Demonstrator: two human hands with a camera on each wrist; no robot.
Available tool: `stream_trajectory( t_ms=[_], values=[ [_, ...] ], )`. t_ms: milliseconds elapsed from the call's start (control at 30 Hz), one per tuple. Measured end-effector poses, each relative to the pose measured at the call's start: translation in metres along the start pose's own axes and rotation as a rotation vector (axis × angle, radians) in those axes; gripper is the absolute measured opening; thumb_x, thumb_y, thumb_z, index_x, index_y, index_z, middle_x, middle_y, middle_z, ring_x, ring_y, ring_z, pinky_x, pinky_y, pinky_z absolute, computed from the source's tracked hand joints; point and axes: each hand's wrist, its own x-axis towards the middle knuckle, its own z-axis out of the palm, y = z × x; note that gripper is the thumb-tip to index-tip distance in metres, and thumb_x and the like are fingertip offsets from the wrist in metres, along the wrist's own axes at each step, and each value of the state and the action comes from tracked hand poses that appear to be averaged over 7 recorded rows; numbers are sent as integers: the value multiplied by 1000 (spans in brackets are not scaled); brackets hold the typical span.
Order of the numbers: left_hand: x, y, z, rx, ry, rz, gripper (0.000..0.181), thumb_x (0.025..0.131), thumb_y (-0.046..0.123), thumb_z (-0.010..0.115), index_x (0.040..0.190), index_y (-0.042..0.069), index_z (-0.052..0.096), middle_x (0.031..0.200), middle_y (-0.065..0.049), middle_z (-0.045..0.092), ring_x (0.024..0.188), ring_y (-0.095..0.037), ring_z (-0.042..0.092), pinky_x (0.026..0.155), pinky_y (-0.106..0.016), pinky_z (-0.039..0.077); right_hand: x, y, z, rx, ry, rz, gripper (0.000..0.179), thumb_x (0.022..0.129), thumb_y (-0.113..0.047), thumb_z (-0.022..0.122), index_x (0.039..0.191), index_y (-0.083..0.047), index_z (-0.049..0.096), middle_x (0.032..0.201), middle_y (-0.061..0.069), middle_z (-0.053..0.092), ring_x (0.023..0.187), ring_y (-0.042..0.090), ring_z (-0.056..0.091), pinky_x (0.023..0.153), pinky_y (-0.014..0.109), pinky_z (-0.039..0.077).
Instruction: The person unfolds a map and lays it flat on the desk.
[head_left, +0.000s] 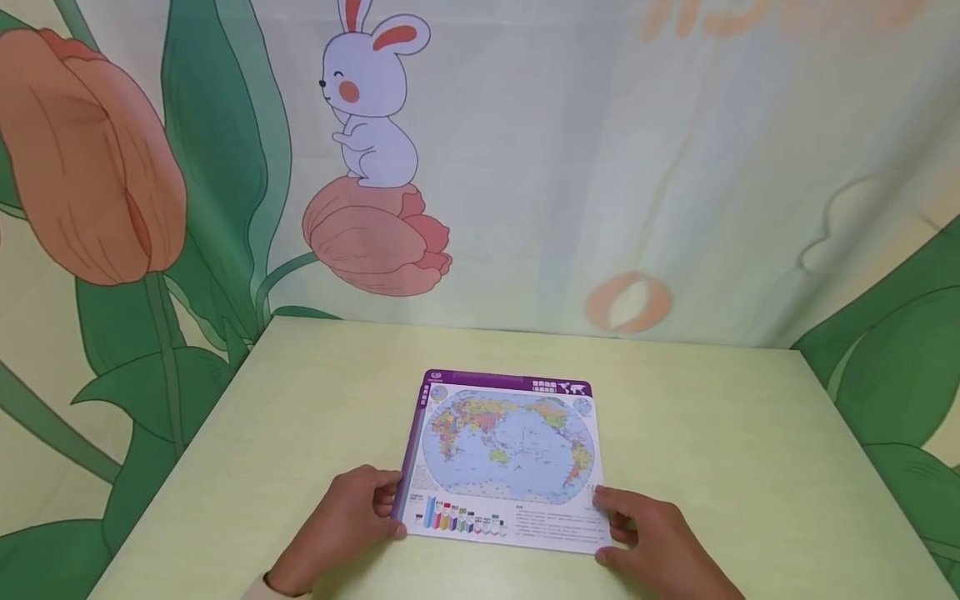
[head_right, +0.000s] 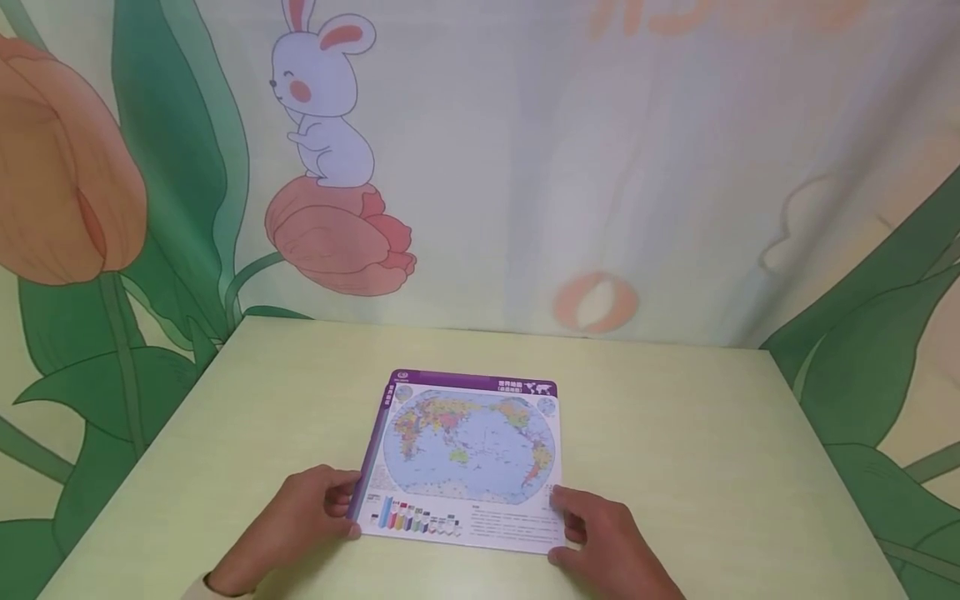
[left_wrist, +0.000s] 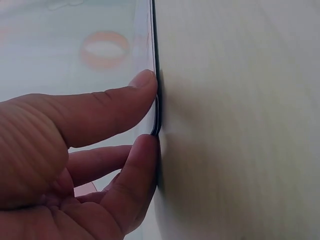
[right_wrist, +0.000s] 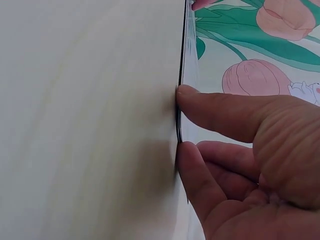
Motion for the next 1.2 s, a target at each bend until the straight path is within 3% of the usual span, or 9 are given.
stream_trajectory(
  t_ms=[200, 467, 767, 967, 1200],
  values=[
    [4, -1, -3, -13, -7, 13, 70, 68, -5, 95, 133, -9, 68, 98, -7, 65, 87, -14, 65, 76, -24, 58, -1, -6, 4, -37, 21, 73, 68, 73, -12, 96, 137, -16, 72, 116, -6, 73, 91, 12, 60, 81, 23, 56],
    [7, -5, -3, -13, -23, 24, 71, 67, -7, 93, 133, -10, 67, 99, -6, 67, 86, -15, 62, 75, -25, 57, -2, -12, 7, -37, 40, 109, 71, 73, -11, 96, 139, -13, 71, 135, 1, 72, 92, 12, 61, 84, 27, 57],
    [12, -9, 0, 6, -66, 54, 69, 67, -8, 93, 132, -9, 67, 93, -4, 63, 84, -15, 59, 72, -23, 52, -5, -12, 4, -19, 41, 43, 66, 78, -8, 93, 139, -5, 69, 150, 6, 64, 109, 13, 71, 90, 27, 61],
    [15, -11, -1, 26, -97, 53, 73, 68, -5, 94, 136, -8, 66, 93, -4, 61, 86, -16, 57, 72, -23, 51, -6, -12, 6, -65, 61, 7, 65, 77, -10, 94, 137, -4, 70, 149, 6, 65, 101, 10, 68, 85, 24, 59],
    [19, -16, -4, 24, -140, 116, 57, 67, -4, 94, 119, -4, 71, 87, -3, 58, 82, -16, 55, 69, -21, 46, -8, -17, 9, -82, 115, 49, 66, 76, -7, 93, 138, -5, 70, 148, 7, 66, 96, 11, 65, 84, 23, 58]
  ],
)
